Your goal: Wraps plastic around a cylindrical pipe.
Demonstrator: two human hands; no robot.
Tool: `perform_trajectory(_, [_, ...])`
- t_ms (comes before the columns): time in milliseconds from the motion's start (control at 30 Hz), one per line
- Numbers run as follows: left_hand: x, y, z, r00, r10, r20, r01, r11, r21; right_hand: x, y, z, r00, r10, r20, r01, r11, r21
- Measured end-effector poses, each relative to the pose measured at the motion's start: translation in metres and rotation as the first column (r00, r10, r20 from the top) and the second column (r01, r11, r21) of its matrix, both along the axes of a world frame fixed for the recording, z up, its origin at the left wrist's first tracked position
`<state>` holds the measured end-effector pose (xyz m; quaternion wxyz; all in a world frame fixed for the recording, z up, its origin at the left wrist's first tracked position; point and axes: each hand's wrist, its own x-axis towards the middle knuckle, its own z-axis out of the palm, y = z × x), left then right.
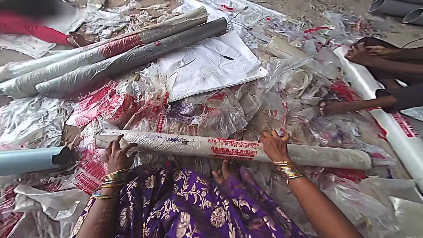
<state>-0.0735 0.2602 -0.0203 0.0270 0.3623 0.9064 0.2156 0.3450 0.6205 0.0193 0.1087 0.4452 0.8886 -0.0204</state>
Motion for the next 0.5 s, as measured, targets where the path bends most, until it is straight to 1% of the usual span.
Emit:
perform_trajectory(33, [0.001, 0.0, 0.0, 1.0, -0.026, -0.009, 0.026, 1.0, 0.0, 0.0, -0.004, -0.001, 1.0, -0.01, -0.028, 0.01, 1.0, 0.016])
perform_trajectory(100, [0.003, 0.002, -0.001, 0.997, -0.071, -0.025, 0.071, 0.997, -0.011, -0.005, -0.017, -0.006, 0.982, 0.011, -0.189, 0.007, 0.996, 0.094])
perform_trajectory(167, [0.004, 0.003, -0.002, 0.993, -0.106, -0.045, 0.105, 0.994, -0.028, -0.014, -0.036, -0.011, 0.936, 0.03, -0.349, 0.033, 0.984, 0.174])
perform_trajectory(233, [0.004, 0.004, -0.005, 0.99, -0.126, -0.068, 0.124, 0.992, -0.034, -0.025, -0.054, -0.013, 0.896, 0.035, -0.442, 0.061, 0.978, 0.201])
perform_trajectory(367, [0.0, 0.003, -0.007, 0.99, -0.123, -0.066, 0.122, 0.992, -0.021, -0.042, -0.077, -0.024, 0.838, 0.079, -0.54, 0.045, 0.976, 0.212])
perform_trajectory(433, [0.0, 0.004, -0.006, 0.991, -0.118, -0.058, 0.116, 0.993, -0.03, -0.042, -0.082, -0.029, 0.829, 0.088, -0.552, 0.036, 0.977, 0.209])
perform_trajectory(500, [0.0, 0.004, -0.004, 0.993, -0.109, -0.038, 0.108, 0.993, -0.039, -0.039, -0.086, -0.03, 0.835, 0.063, -0.546, 0.043, 0.983, 0.178])
